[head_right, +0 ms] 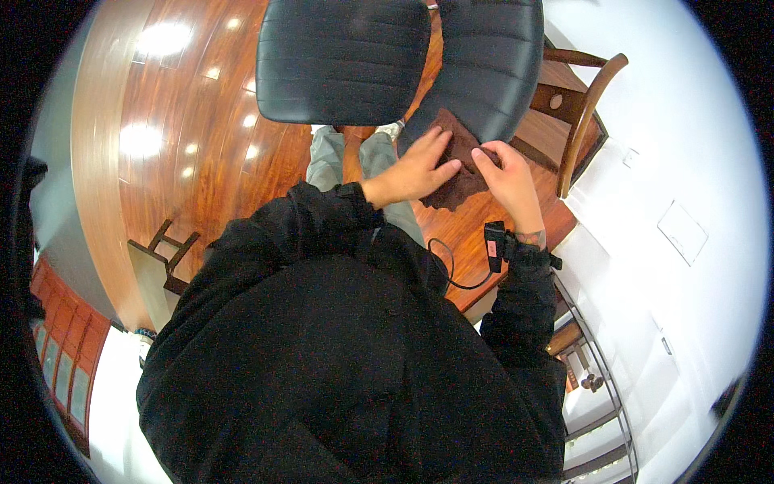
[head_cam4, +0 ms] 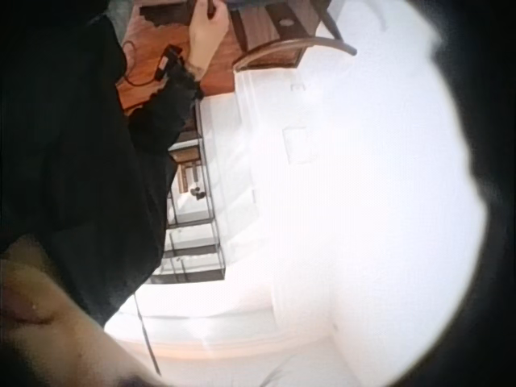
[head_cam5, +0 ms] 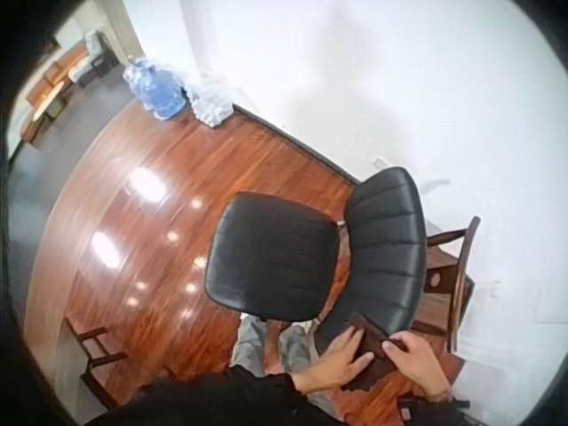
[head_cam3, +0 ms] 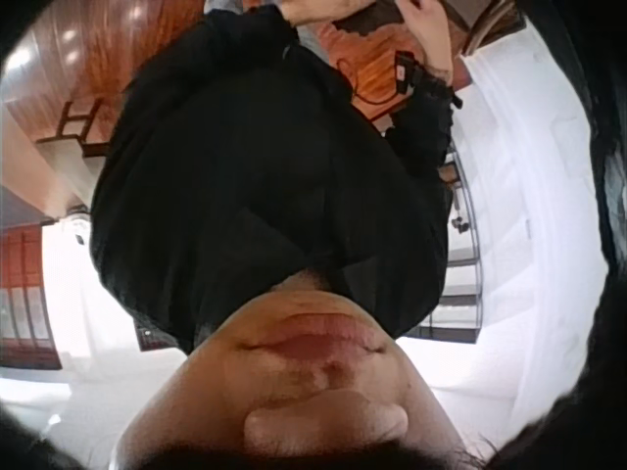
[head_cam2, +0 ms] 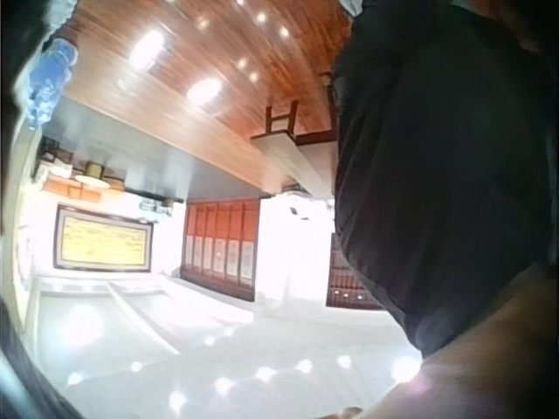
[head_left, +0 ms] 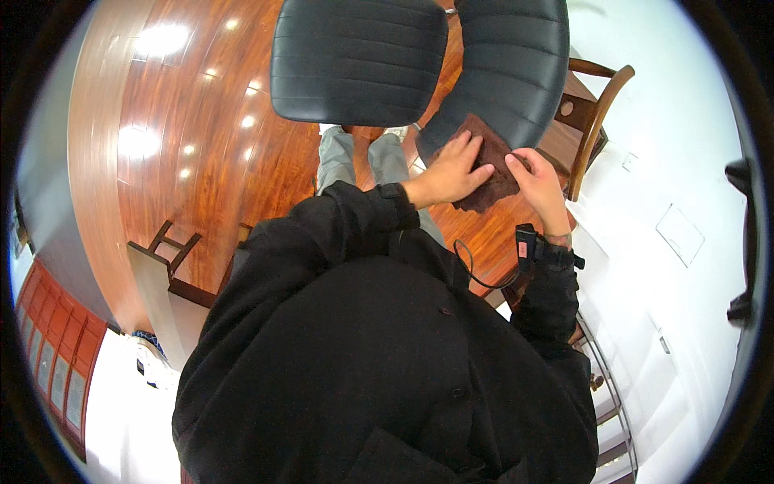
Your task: The person wipes a black leather chair with a brown cloth, then wipes the wooden floor and a wooden chair. The person moves the leather chair aside to reach the floor and continues wiping the wooden chair's seat and backrest.
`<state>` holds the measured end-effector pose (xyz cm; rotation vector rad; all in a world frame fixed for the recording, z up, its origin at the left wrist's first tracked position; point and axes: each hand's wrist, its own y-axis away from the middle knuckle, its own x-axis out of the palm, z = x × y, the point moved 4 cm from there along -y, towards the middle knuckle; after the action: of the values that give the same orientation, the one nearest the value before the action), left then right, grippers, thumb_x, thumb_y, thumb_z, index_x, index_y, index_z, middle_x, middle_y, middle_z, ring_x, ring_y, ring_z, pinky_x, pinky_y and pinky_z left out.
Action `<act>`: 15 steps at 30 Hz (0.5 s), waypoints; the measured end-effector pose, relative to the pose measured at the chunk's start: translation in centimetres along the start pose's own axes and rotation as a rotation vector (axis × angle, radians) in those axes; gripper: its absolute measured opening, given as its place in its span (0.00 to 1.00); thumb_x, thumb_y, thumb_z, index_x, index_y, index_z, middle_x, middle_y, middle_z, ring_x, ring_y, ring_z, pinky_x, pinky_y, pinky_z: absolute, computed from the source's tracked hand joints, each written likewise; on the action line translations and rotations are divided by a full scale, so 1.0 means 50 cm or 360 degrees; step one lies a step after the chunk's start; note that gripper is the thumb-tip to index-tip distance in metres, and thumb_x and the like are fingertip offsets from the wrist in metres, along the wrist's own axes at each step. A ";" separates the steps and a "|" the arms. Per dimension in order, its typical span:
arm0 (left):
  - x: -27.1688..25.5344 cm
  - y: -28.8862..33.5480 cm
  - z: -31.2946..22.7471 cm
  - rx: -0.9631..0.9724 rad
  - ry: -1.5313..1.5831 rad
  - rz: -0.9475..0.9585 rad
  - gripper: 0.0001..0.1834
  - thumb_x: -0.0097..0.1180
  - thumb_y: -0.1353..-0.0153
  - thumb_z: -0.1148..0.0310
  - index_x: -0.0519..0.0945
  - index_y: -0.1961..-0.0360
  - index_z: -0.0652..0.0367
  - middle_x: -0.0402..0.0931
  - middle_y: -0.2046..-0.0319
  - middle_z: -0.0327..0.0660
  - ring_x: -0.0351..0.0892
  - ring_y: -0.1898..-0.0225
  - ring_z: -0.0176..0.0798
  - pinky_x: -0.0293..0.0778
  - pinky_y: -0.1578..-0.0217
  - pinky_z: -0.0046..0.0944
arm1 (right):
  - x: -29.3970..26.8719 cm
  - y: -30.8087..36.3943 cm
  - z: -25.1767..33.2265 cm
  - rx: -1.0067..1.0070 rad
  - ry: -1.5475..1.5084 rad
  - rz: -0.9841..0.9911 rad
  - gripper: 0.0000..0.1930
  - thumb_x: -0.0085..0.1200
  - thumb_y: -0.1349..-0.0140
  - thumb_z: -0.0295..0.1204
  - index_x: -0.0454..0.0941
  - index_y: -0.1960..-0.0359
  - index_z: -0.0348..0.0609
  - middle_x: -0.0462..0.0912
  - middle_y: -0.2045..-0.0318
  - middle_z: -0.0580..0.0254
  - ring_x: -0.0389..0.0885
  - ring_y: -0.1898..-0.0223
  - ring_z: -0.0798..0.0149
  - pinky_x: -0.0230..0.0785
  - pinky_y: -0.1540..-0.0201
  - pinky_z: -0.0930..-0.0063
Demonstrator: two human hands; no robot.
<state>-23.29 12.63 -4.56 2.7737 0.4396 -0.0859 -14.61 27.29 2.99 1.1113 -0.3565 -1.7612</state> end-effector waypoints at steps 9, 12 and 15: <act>0.052 -0.028 0.058 -0.0234 -0.0021 0.0289 0.42 0.31 0.29 0.43 0.42 0.29 0.66 0.34 0.28 0.63 0.30 0.28 0.67 0.35 0.30 0.54 | -0.074 -0.079 -0.023 -0.0197 -0.0298 -0.0623 0.25 0.53 0.33 0.36 0.65 0.38 0.35 0.74 0.44 0.52 0.71 0.43 0.62 0.62 0.40 0.71; 0.055 -0.056 0.143 -0.0211 0.0057 0.0138 0.43 0.30 0.30 0.41 0.42 0.29 0.67 0.33 0.28 0.61 0.30 0.27 0.64 0.35 0.30 0.52 | -0.044 -0.099 -0.026 -0.0210 -0.0336 -0.0389 0.39 0.53 0.33 0.41 0.46 0.30 0.31 0.64 0.36 0.41 0.65 0.36 0.53 0.56 0.35 0.66; 0.066 -0.081 0.273 -0.0292 0.0244 0.0191 0.40 0.33 0.30 0.43 0.42 0.27 0.56 0.30 0.26 0.54 0.28 0.26 0.59 0.34 0.29 0.51 | -0.022 -0.099 -0.016 -0.0151 -0.0009 -0.0480 0.44 0.50 0.32 0.42 0.36 0.30 0.27 0.54 0.32 0.34 0.58 0.32 0.48 0.50 0.32 0.62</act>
<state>-21.52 12.68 -19.07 2.6275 0.3006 0.1871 -16.72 30.76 -0.17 1.1368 -0.1101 -2.0222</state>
